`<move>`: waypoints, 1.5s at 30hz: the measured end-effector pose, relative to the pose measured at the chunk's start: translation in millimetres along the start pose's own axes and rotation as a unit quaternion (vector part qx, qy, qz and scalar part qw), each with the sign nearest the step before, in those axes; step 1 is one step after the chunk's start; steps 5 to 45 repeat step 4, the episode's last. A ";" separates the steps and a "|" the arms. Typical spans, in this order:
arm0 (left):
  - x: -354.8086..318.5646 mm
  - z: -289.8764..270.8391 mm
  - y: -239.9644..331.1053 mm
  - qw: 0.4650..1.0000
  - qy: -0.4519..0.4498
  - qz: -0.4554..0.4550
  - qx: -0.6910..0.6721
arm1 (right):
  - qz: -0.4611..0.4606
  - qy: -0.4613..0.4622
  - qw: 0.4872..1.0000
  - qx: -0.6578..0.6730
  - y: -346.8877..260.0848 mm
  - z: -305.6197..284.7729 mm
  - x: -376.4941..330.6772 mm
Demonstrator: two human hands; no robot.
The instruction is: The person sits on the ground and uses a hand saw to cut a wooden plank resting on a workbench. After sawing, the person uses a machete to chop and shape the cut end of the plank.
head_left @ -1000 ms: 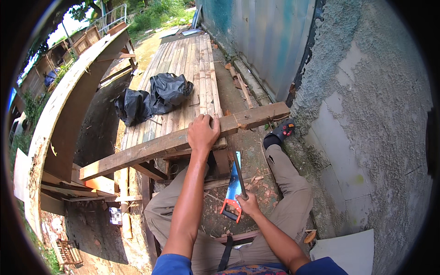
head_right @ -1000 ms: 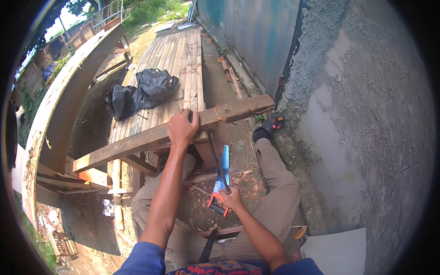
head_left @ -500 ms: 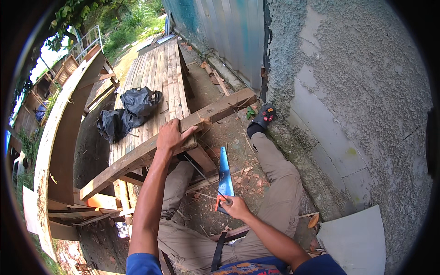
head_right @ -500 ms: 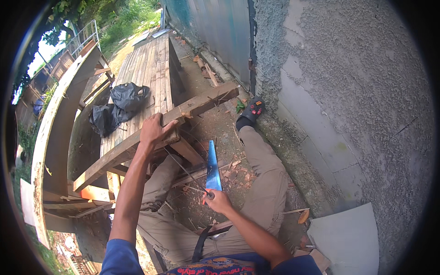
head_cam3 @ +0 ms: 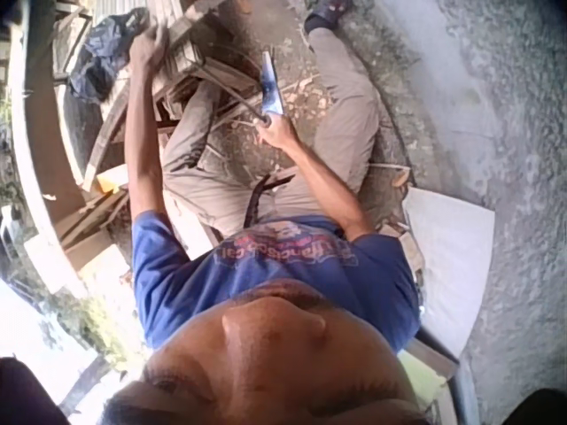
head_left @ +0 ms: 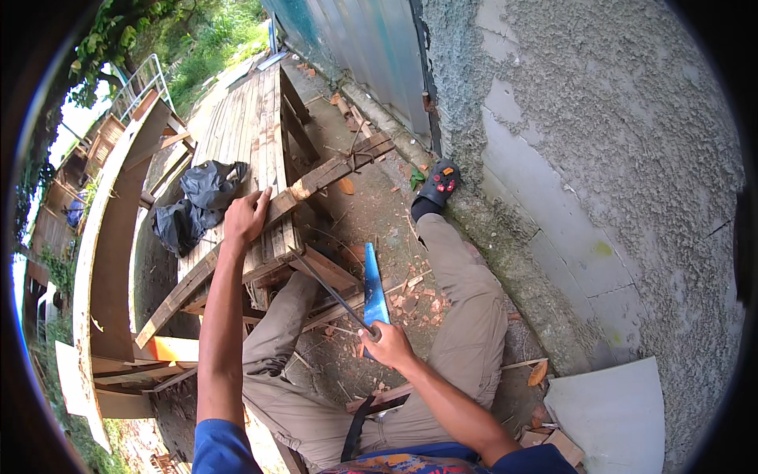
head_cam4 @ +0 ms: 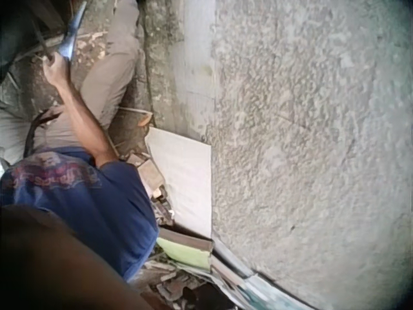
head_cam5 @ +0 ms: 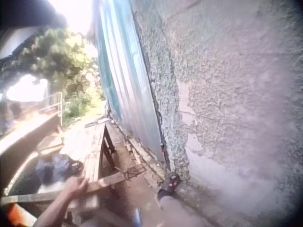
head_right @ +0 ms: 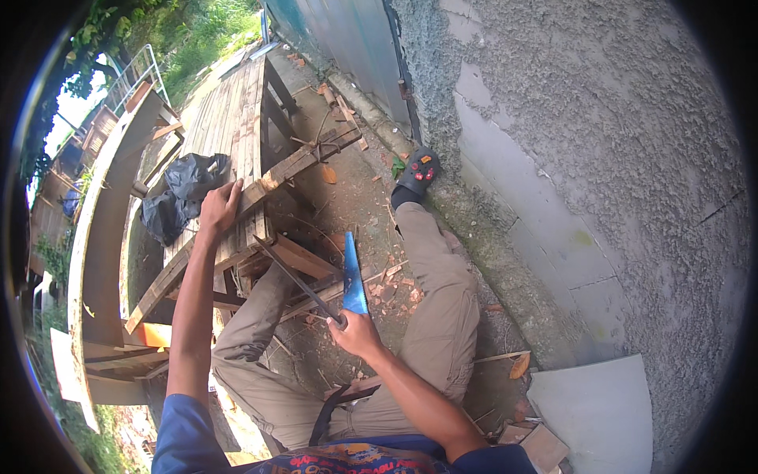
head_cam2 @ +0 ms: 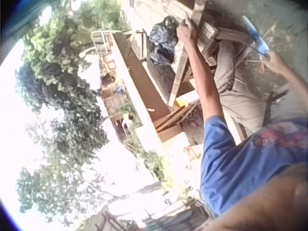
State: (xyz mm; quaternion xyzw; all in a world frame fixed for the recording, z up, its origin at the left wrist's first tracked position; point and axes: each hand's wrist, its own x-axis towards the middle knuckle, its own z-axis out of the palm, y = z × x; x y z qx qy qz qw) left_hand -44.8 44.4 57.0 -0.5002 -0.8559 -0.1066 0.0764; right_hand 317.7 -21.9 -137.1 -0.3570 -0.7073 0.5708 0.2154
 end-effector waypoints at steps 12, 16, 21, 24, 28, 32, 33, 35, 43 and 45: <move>13.6 14.2 0.5 0.994 0.058 -0.082 0.031 | 0.017 0.005 0.999 0.028 2.9 -8.5 4.1; 13.6 14.2 0.5 0.994 0.058 -0.082 0.031 | 0.017 0.005 0.999 0.028 2.9 -8.5 4.1; 13.6 14.2 0.5 0.994 0.058 -0.082 0.031 | 0.017 0.005 0.999 0.028 2.9 -8.5 4.1; 13.6 14.2 0.5 0.994 0.058 -0.082 0.031 | 0.017 0.005 0.999 0.028 2.9 -8.5 4.1; 13.6 14.2 0.5 0.994 0.058 -0.082 0.031 | 0.017 0.005 0.999 0.028 2.9 -8.5 4.1; 13.6 14.2 0.5 0.994 0.058 -0.082 0.031 | 0.017 0.005 0.999 0.028 2.9 -8.5 4.1; 13.6 14.2 0.5 0.994 0.058 -0.082 0.031 | 0.017 0.005 0.999 0.028 2.9 -8.5 4.1; 13.6 14.2 0.5 0.994 0.058 -0.082 0.031 | 0.017 0.005 0.999 0.028 2.9 -8.5 4.1; 13.6 14.2 0.5 0.994 0.058 -0.082 0.031 | 0.017 0.005 0.999 0.028 2.9 -8.5 4.1; 13.6 14.2 0.5 0.994 0.058 -0.082 0.031 | 0.017 0.005 0.999 0.028 2.9 -8.5 4.1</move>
